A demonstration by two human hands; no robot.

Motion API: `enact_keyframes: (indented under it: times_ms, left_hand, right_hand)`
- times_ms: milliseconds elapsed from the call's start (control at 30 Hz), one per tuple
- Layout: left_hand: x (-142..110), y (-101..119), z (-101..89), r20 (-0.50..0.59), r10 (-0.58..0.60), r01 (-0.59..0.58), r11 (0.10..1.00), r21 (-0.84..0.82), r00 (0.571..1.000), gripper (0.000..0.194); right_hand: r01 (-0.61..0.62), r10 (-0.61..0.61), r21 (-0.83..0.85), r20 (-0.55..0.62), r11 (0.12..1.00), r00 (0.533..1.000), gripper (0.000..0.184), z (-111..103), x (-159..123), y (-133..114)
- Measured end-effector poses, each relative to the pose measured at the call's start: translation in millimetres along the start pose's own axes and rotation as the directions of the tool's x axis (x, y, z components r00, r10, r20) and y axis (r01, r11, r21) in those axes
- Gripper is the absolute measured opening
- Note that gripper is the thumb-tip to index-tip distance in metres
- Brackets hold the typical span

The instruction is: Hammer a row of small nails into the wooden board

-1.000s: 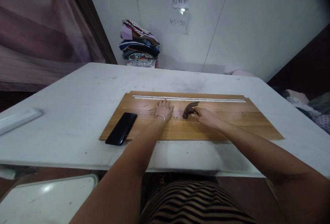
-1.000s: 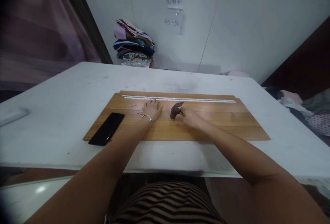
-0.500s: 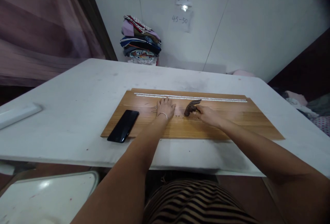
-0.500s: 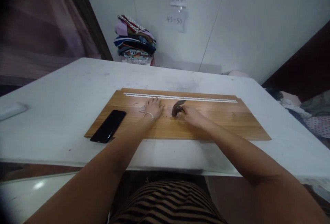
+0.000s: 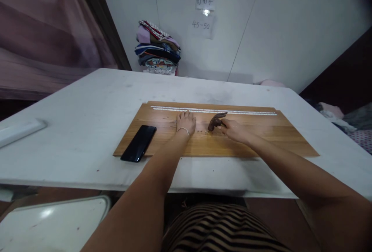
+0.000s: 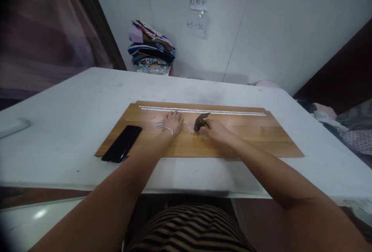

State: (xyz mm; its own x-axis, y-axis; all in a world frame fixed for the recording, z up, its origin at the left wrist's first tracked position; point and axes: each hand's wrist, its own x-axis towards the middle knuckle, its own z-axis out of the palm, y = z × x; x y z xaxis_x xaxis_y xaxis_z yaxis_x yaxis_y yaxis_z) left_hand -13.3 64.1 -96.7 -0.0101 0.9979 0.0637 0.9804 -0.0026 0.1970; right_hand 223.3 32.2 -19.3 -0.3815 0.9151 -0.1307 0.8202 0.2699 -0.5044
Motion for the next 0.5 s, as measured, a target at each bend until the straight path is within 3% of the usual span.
enact_keyframes:
  times_ms: [500]
  left_hand:
    - [-1.9,-3.1,1.1,-0.025,0.010,-0.009,1.000,0.025,1.000,0.048]
  right_hand:
    - [-0.040,0.040,-0.030,0.018,0.999,0.999,0.019,-3.6,-0.1,-7.3]
